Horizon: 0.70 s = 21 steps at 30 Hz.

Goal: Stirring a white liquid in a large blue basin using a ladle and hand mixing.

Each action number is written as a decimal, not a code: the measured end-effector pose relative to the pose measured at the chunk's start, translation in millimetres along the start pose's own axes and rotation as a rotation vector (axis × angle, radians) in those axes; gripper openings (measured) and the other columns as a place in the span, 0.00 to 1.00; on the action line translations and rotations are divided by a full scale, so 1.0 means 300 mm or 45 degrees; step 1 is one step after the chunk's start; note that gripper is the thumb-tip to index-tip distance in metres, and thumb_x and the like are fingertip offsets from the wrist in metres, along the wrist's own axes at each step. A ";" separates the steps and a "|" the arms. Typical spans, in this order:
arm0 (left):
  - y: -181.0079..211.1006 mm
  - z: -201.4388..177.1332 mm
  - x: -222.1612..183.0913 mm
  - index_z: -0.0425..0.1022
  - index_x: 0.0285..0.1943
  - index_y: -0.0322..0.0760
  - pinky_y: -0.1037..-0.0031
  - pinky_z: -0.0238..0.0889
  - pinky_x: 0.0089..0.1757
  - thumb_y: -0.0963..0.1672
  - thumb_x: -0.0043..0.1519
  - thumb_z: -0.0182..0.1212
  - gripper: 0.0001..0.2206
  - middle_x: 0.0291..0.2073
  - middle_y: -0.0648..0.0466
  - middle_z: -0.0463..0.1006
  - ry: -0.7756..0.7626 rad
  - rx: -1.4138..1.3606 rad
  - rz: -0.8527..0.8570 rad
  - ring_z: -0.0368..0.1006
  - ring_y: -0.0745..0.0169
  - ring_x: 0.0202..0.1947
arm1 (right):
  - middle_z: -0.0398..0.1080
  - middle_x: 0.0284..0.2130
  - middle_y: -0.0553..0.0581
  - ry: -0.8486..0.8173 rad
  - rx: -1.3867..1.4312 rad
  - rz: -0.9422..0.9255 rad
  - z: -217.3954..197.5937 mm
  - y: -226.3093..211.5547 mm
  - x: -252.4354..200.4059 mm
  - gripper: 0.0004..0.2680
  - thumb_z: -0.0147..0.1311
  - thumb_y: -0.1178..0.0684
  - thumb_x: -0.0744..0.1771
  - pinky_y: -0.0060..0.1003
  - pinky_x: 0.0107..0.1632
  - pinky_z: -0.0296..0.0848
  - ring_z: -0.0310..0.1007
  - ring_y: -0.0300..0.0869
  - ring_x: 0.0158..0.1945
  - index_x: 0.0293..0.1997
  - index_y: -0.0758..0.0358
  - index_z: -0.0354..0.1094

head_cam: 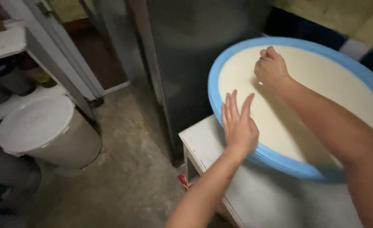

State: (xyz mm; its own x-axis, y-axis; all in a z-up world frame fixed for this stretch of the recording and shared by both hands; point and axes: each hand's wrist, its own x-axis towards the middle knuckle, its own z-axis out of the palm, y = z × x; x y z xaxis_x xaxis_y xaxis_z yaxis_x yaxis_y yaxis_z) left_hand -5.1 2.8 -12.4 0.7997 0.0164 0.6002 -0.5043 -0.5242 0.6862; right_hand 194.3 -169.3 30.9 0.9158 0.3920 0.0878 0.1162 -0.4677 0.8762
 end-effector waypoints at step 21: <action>-0.024 0.024 0.001 0.56 0.76 0.52 0.46 0.32 0.71 0.38 0.59 0.46 0.31 0.75 0.41 0.51 -0.004 0.020 0.000 0.40 0.37 0.79 | 0.66 0.27 0.38 0.249 -0.378 0.057 0.322 0.035 -0.061 0.09 0.45 0.40 0.70 0.48 0.65 0.51 0.63 0.35 0.48 0.33 0.39 0.71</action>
State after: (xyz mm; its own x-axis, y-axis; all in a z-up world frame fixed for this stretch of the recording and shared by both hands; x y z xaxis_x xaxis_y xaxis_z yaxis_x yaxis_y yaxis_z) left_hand 1.1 0.4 -20.3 0.8008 0.0139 0.5988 -0.4989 -0.5376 0.6798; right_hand 215.8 -257.8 -7.3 0.8233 0.5339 0.1928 -0.0651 -0.2486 0.9664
